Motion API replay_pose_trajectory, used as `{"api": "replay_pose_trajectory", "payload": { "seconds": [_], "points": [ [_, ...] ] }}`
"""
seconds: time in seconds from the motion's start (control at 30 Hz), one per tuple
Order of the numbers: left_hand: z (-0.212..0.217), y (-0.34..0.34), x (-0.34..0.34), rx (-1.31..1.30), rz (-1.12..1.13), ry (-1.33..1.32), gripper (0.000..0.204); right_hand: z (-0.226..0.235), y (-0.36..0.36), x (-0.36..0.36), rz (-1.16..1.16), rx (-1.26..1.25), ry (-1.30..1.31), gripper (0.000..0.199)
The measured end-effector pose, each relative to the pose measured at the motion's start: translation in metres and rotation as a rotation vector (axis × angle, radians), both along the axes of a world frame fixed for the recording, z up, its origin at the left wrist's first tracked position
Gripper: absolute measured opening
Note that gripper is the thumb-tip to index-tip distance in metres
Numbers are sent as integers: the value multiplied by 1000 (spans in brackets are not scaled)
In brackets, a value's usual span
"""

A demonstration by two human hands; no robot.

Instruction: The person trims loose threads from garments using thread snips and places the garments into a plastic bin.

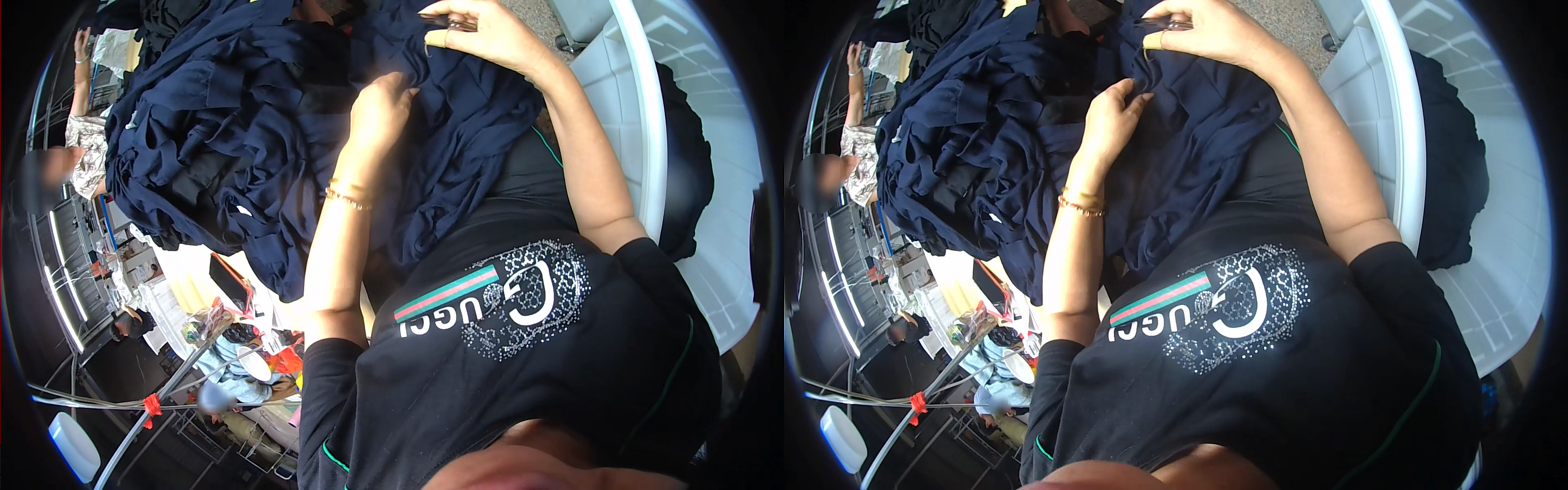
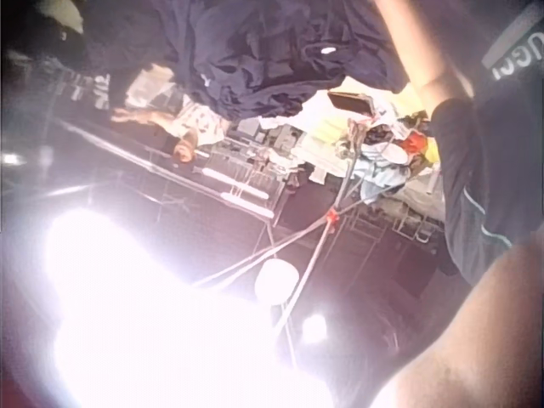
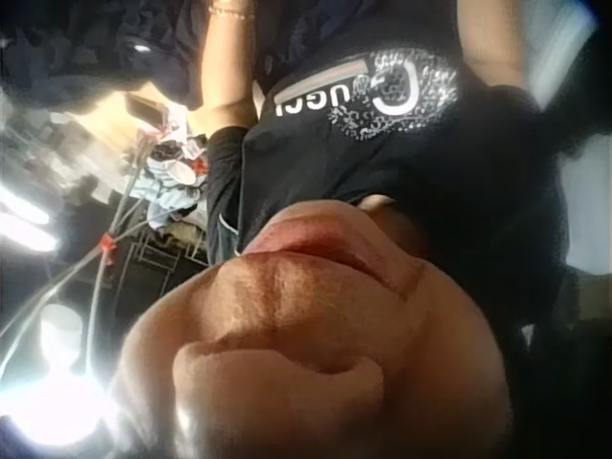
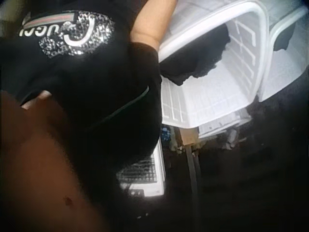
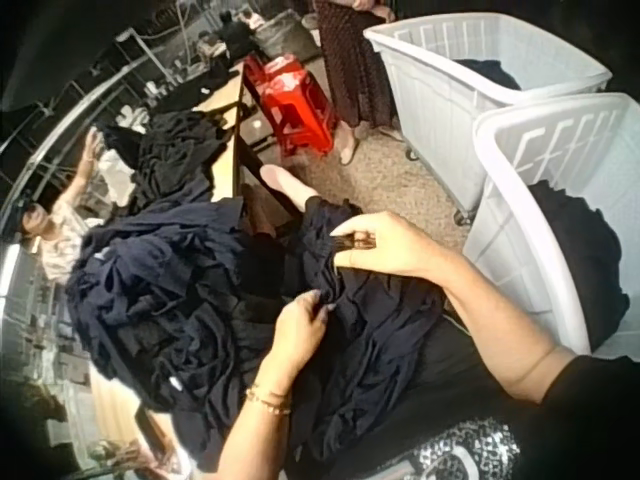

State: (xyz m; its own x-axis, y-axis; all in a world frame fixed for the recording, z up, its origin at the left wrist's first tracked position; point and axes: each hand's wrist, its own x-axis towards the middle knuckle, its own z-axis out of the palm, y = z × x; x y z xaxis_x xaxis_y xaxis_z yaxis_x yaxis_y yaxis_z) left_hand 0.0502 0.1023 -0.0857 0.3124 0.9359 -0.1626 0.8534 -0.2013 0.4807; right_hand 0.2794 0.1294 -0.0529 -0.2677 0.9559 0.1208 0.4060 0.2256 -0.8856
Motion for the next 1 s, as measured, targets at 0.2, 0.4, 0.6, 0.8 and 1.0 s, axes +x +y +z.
{"api": "replay_pose_trajectory", "payload": {
  "seconds": [0.2,0.4,0.6,0.8,1.0],
  "points": [
    [104,-30,-18,82,275,-816,14,-82,47,28,-76,59,373,29],
    [173,-77,-105,398,366,-1495,57,6,11,12,-134,-2,478,22],
    [156,-54,-109,-513,-851,-936,42,-11,12,2,-28,-47,498,19],
    [125,-87,-74,-83,149,-255,34,-11,4,-12,26,-133,404,19],
    [81,-93,-44,172,181,186,49,-16,1,-19,112,-170,372,19]
  ]
}}
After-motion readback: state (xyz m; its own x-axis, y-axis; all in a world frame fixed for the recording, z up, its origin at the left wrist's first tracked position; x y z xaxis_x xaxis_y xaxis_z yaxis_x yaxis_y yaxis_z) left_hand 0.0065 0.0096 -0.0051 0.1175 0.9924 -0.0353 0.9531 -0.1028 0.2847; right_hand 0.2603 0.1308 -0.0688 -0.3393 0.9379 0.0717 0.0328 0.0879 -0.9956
